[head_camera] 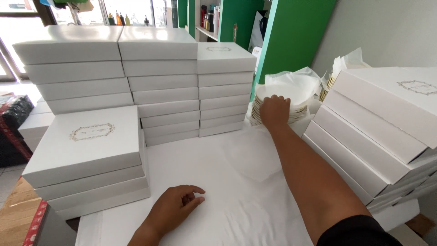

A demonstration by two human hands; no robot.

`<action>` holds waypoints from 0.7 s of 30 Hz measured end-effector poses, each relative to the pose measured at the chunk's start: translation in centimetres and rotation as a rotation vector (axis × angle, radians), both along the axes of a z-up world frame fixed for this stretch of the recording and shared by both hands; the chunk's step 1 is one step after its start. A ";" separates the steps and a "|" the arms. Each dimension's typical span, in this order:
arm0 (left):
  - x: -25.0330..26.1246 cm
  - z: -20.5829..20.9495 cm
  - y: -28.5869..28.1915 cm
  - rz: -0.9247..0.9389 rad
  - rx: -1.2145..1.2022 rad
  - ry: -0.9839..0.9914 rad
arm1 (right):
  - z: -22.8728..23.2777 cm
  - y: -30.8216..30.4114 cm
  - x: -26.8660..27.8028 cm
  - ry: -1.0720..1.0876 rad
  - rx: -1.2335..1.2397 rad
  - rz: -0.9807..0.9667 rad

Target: Packing ceramic plates into individual white boxes with protective paper wrapping.

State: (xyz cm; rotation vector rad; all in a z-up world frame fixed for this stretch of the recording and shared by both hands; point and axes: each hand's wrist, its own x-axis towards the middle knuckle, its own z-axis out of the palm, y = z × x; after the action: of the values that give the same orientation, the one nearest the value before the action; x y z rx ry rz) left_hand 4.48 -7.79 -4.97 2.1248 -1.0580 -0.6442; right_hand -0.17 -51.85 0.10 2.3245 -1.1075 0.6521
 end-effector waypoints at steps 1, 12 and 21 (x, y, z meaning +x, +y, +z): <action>0.0 0.1 0.1 0.009 0.008 0.014 | 0.3 0.0 0.2 -0.031 0.091 -0.011; 0.0 0.0 -0.2 0.011 -0.007 0.000 | 2.6 -0.5 -0.7 -0.231 0.338 0.019; 0.0 -0.9 -0.6 0.009 -0.006 -0.047 | 3.4 1.8 -2.0 0.002 0.044 0.061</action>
State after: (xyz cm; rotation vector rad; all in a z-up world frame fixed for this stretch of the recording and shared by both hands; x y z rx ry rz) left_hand 4.51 -8.35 -5.84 2.1478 -1.0737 -0.5888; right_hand -2.16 -50.06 3.47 2.4040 -1.0635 0.6544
